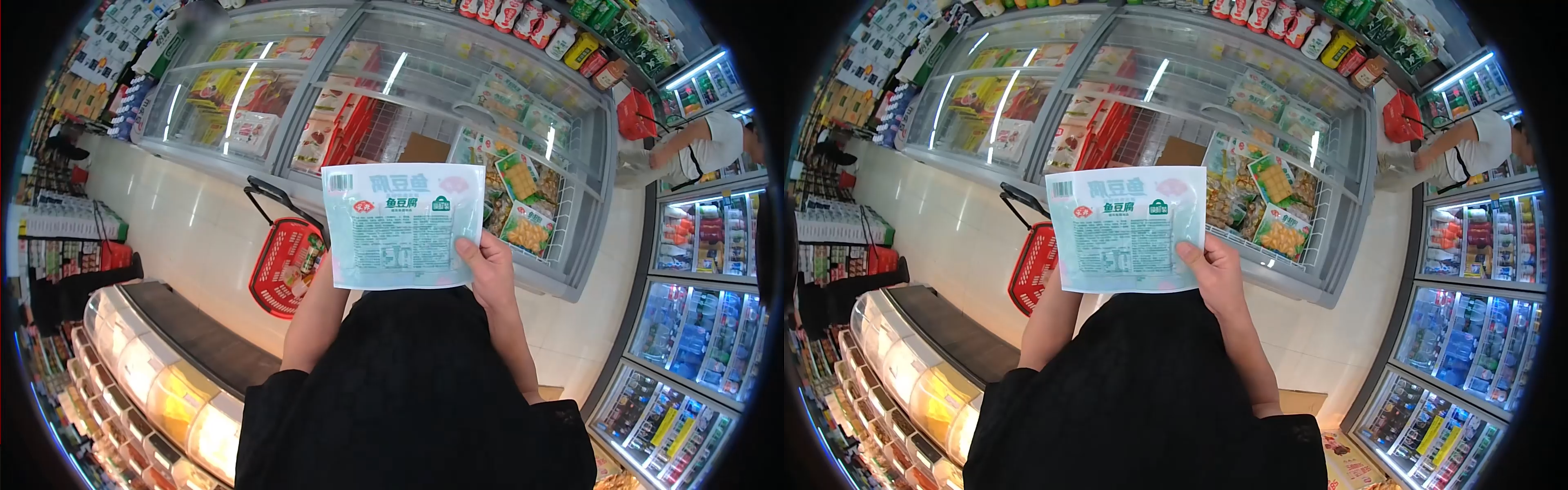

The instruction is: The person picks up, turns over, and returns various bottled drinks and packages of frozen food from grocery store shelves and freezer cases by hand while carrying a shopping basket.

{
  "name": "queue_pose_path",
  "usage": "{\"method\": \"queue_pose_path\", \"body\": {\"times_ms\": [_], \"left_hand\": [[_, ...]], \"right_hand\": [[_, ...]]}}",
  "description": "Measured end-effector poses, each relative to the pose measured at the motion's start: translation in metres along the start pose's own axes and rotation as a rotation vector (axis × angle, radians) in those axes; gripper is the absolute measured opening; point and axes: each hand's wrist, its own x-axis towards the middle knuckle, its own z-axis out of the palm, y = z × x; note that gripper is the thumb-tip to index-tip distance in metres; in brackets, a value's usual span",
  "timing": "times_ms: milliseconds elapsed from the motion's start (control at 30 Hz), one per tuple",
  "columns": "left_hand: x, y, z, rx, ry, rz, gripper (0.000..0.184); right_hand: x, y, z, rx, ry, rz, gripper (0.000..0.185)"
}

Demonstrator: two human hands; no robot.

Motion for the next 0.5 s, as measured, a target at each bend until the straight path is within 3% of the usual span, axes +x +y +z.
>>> {"method": "queue_pose_path", "body": {"times_ms": [400, 500], "left_hand": [[-0.012, -0.014, -0.007, -0.044, -0.041, -0.022, 0.059], [-0.019, -0.016, -0.014, -0.059, -0.051, -0.032, 0.059]], "right_hand": [[0.016, 0.016, -0.009, -0.050, 0.100, -0.008, 0.024], [0.027, 0.025, -0.017, -0.299, 0.120, 0.133, 0.034]]}}
